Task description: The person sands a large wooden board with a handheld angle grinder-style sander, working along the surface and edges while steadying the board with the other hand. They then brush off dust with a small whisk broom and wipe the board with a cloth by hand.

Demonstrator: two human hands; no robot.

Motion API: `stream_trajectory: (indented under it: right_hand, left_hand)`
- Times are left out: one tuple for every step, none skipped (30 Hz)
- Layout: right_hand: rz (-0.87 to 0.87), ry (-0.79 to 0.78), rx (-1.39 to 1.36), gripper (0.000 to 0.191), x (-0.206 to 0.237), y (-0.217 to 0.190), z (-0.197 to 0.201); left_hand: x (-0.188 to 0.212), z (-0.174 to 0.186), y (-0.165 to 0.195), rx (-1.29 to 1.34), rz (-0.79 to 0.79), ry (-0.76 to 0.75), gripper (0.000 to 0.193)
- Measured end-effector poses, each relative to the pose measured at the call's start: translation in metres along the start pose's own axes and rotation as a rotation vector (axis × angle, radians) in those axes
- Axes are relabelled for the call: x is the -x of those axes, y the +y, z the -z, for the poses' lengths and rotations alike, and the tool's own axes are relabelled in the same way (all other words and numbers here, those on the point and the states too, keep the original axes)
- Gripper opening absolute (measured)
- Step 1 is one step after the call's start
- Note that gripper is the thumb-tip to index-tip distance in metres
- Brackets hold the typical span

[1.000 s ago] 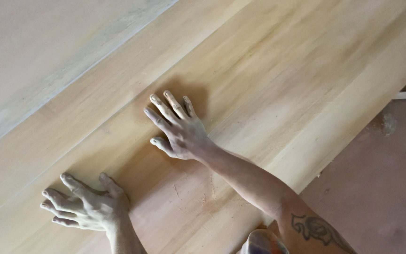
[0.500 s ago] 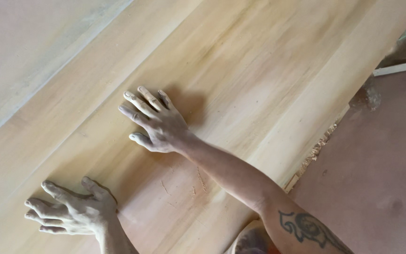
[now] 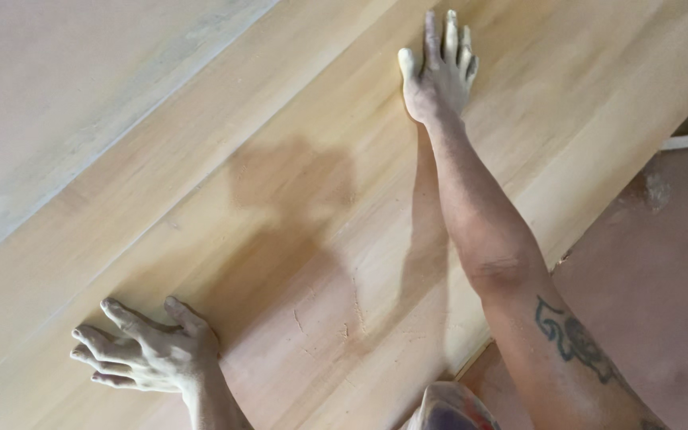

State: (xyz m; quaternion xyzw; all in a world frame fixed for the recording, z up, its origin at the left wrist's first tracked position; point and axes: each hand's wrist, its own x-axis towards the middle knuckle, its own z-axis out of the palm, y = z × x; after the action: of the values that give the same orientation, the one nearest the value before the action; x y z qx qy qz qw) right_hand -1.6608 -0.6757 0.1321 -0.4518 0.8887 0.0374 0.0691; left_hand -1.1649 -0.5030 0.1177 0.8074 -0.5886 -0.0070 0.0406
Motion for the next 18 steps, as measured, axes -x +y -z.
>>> stream_trajectory:
  right_hand:
    - [-0.041,0.006,-0.017,0.071,-0.001,-0.009,0.001]
    - [-0.083,0.008,-0.034,0.072,0.002,-0.022,0.002]
    - [-0.134,0.007,-0.050,0.072,0.009,-0.036,0.003]
    - [-0.062,0.008,-0.049,0.074,0.022,-0.050,0.003]
    - [0.019,0.017,-0.051,0.076,0.039,-0.068,0.000]
    - [0.147,-0.014,-0.032,0.076,0.057,-0.086,-0.002]
    - [0.265,-0.050,-0.010,0.076,0.080,-0.099,-0.005]
    - [0.321,-0.162,-0.025,0.079,0.109,-0.108,-0.009]
    - [0.423,-0.331,0.059,0.080,0.133,-0.114,-0.015]
    - [0.522,-0.495,0.142,0.080,0.156,-0.116,-0.021]
    - [0.730,-0.300,-0.037,0.077,0.179,-0.110,-0.026]
    - [0.929,-0.094,-0.215,0.073,0.190,-0.104,-0.032]
    - [1.001,-0.030,-0.229,0.073,0.189,-0.092,-0.038]
    - [1.072,0.034,-0.243,0.073,0.183,-0.074,-0.043]
    - [1.145,0.098,-0.257,0.072,0.173,-0.055,-0.045]
    - [1.122,0.182,-0.298,0.071,0.153,-0.034,-0.048]
    - [1.094,0.264,-0.337,0.071,0.126,-0.008,-0.047]
    - [0.867,0.221,-0.019,0.067,0.104,0.024,-0.044]
  left_hand:
    - [-0.001,0.001,0.000,0.001,0.005,-0.003,0.071]
    - [-0.001,0.002,0.001,0.000,0.008,-0.008,0.071]
    - [-0.001,0.003,0.001,0.004,0.005,-0.010,0.071]
    - [-0.001,0.003,0.002,0.011,0.002,-0.005,0.071]
    - [-0.001,0.003,0.002,0.021,0.007,0.009,0.071]
    - [0.000,0.002,0.003,0.017,0.002,0.044,0.069]
    - [0.000,0.002,0.003,0.009,-0.013,0.071,0.067]
    - [0.000,0.000,0.003,0.000,-0.032,0.091,0.065]
    - [0.000,-0.001,0.003,-0.002,-0.036,0.105,0.065]
    - [0.001,-0.002,0.003,-0.001,-0.042,0.122,0.066]
    - [0.000,-0.004,0.002,0.002,-0.048,0.142,0.066]
    - [0.001,-0.005,0.001,0.002,-0.068,0.148,0.066]
    - [0.001,-0.006,0.000,0.000,-0.086,0.154,0.066]
    - [0.001,-0.006,-0.001,-0.002,-0.105,0.159,0.066]
    - [0.002,-0.006,-0.003,-0.008,-0.118,0.172,0.065]
    - [0.003,-0.006,-0.004,-0.015,-0.130,0.184,0.063]
    - [0.004,-0.005,-0.004,-0.020,-0.147,0.193,0.062]
    - [0.005,-0.005,-0.005,-0.014,-0.161,0.183,0.062]
